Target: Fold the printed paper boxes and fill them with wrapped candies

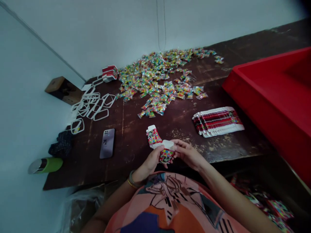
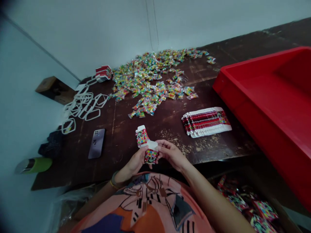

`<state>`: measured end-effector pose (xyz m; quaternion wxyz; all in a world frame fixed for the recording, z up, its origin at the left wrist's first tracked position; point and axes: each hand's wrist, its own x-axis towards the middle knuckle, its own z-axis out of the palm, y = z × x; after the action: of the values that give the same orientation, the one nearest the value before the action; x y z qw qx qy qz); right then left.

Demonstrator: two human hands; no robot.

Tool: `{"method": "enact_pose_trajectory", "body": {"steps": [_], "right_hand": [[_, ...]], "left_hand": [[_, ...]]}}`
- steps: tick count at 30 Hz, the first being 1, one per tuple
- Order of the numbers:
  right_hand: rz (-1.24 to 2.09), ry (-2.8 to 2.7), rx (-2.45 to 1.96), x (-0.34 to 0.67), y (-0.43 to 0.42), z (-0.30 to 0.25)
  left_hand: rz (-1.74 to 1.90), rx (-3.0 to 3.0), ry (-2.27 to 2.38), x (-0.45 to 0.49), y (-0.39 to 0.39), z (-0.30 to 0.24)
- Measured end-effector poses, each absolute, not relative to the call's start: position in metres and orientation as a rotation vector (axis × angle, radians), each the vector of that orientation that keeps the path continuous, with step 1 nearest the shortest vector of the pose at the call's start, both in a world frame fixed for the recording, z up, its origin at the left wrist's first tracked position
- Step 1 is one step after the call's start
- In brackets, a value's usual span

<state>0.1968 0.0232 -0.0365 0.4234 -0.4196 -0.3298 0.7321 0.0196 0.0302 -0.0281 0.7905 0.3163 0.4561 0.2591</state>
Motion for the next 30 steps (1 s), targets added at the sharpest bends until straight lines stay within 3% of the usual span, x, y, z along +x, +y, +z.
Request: {"method": "enact_pose_trajectory", "body": {"steps": [4,8,12,15,21,27,30], "right_hand": [[1.908,-0.929,-1.006,0.203,0.03,-0.029],[1.445,-1.488,-1.138,0.208,0.038,-0.014],[1.116,-1.995,-0.948,0.209,0.04,-0.004],[1.172,-1.897,-0.925,0.208,0.043,-0.006],[1.6,-1.48,-1.066,0.211,0.05,-0.018],[1.126,-1.76,-1.046,0.206,0.03,-0.027],[1.107,-1.724,-1.137,0.215,0.021,-0.026]], "left_hand": [[0.569,0.766,0.989,0.021,0.035,-0.024],[0.523,0.969,0.998,0.023,0.039,-0.019],[0.56,0.896,1.046,0.024,0.042,-0.018],[0.576,0.806,1.018,0.025,0.043,-0.018],[0.552,0.851,0.914,0.018,0.039,-0.02],[0.476,0.775,0.909,0.018,0.022,-0.025],[0.384,0.907,0.877,0.028,0.022,-0.024]]}}
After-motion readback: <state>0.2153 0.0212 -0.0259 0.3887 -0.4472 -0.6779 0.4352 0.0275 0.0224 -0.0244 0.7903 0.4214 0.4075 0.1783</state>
